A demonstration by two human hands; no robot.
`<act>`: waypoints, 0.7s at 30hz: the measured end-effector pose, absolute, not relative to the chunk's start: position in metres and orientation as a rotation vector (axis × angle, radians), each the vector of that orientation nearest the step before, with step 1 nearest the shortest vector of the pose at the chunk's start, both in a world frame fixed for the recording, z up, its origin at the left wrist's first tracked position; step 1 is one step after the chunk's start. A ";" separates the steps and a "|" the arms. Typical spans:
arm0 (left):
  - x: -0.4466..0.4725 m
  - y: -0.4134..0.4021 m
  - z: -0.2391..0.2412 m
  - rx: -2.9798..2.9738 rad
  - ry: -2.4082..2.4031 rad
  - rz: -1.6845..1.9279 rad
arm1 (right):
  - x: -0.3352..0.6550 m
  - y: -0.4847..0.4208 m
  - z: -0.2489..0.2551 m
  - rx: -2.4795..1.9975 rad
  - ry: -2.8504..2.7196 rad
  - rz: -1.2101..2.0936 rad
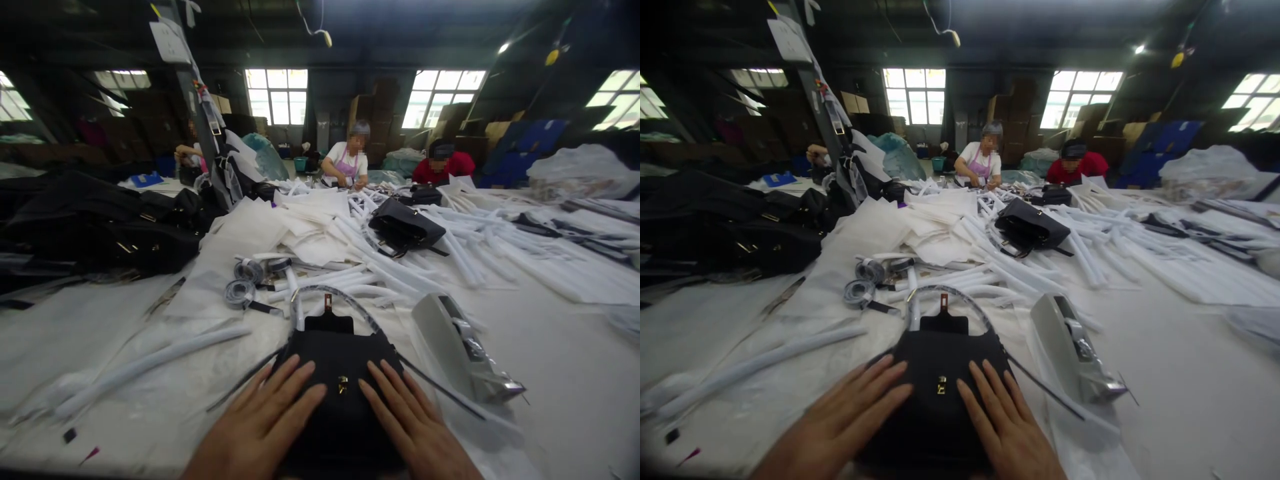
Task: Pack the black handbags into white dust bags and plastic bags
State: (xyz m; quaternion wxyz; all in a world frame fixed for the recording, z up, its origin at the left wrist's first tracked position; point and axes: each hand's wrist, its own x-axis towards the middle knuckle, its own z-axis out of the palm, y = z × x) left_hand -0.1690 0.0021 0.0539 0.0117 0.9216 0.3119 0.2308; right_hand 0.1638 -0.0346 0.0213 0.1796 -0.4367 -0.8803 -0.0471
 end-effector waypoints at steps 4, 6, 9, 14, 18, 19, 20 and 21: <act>-0.119 0.025 0.030 2.957 0.835 0.357 | 0.158 -0.028 0.016 -1.320 -2.501 -0.084; -0.120 0.033 0.015 2.918 0.897 0.329 | 0.156 -0.024 0.012 -1.341 -2.526 -0.097; -0.131 0.039 -0.013 2.985 0.903 0.437 | 0.153 -0.017 -0.007 -1.398 -2.556 -0.156; -0.137 0.037 -0.056 3.093 0.855 0.685 | 0.150 -0.013 -0.045 -1.341 -2.541 -0.255; -0.142 0.023 -0.055 3.130 0.838 0.577 | 0.156 -0.027 -0.043 -1.278 -2.596 -0.237; -0.144 0.018 -0.051 3.142 0.812 0.520 | 0.157 -0.031 -0.040 -1.252 -2.615 -0.212; -0.145 0.014 -0.048 3.145 0.789 0.480 | 0.159 -0.034 -0.038 -1.232 -2.626 -0.186; -0.146 0.010 -0.044 3.139 0.774 0.452 | 0.160 -0.036 -0.037 -1.222 -2.626 -0.161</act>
